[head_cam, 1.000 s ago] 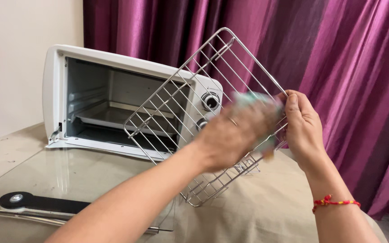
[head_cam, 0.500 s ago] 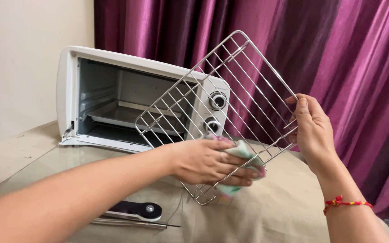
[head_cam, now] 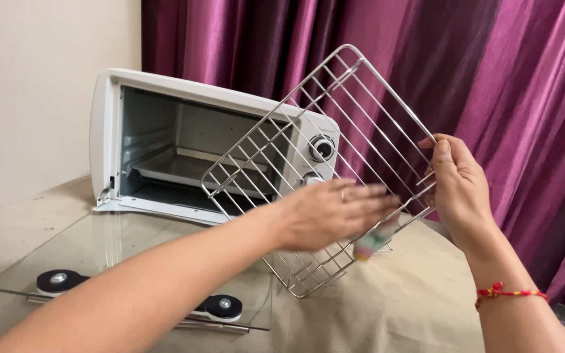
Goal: The person wipes down the metal rack and a baking tray from a toaster oven using a cloth.
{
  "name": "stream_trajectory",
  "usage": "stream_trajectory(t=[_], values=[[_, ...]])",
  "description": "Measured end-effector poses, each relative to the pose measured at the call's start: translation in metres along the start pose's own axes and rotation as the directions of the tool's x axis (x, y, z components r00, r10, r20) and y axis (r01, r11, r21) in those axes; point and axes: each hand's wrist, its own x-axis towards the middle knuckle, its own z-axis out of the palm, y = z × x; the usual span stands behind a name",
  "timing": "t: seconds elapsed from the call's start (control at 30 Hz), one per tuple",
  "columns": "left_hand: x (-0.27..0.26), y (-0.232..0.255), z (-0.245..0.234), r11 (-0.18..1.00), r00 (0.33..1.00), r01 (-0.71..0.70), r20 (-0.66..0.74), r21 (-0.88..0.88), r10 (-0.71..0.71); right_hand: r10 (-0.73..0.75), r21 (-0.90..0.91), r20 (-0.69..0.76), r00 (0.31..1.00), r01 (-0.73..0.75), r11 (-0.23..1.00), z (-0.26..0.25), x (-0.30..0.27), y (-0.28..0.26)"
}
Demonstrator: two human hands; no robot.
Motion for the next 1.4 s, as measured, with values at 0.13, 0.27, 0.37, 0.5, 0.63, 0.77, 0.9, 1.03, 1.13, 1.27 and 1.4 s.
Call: stream_trajectory(t=[0.13,0.27,0.37,0.5,0.63,0.77,0.9,1.03,1.13,1.27,1.4], values=[[-0.032,0.005,0.003,0.99,0.988,-0.139,0.069,-0.011,0.139,-0.019,0.01,-0.007,1.0,0.019,1.0,-0.005,-0.002,0.007],[-0.069,-0.01,-0.007,0.939,0.939,-0.319,0.094,-0.13,0.332,0.005,-0.043,-0.028,1.0,-0.007,0.999,-0.006,-0.005,0.006],[-0.097,-0.021,-0.033,0.955,0.956,-0.288,0.046,-0.066,0.291,0.014,-0.031,-0.043,0.999,-0.016,0.999,-0.004,-0.009,0.003],[-0.081,-0.035,-0.067,0.997,0.985,-0.052,-0.162,0.049,0.059,0.015,-0.037,-0.059,0.998,-0.017,0.999,0.0,-0.008,-0.003],[-0.008,-0.039,-0.078,0.974,0.872,0.209,-0.468,0.089,-0.145,-0.087,-0.082,-0.053,0.995,0.083,0.993,0.006,-0.005,-0.016],[0.081,-0.039,-0.065,0.966,0.899,0.257,-0.375,0.03,-0.227,-0.147,0.163,0.002,0.989,0.145,0.976,0.013,-0.01,-0.035],[0.101,-0.051,-0.063,0.981,0.907,0.19,-0.389,0.04,-0.16,-0.203,0.162,0.018,0.979,0.198,0.967,0.004,-0.014,-0.03],[0.113,-0.073,-0.075,0.954,0.972,0.223,-0.118,0.202,-0.202,-0.249,0.009,0.002,0.969,0.249,0.969,-0.005,-0.011,-0.018],[0.106,-0.089,-0.086,0.946,0.974,0.22,-0.104,0.237,-0.2,-0.126,0.111,-0.008,0.992,0.126,0.986,-0.003,-0.014,-0.024],[0.098,-0.089,-0.083,0.933,0.96,0.255,-0.181,0.252,-0.214,-0.135,0.01,-0.027,0.99,0.136,0.991,0.0,-0.011,-0.028],[0.09,-0.074,-0.077,0.892,0.931,0.326,-0.268,0.313,-0.247,-0.135,0.01,-0.019,0.991,0.135,0.991,0.0,-0.002,-0.02]])
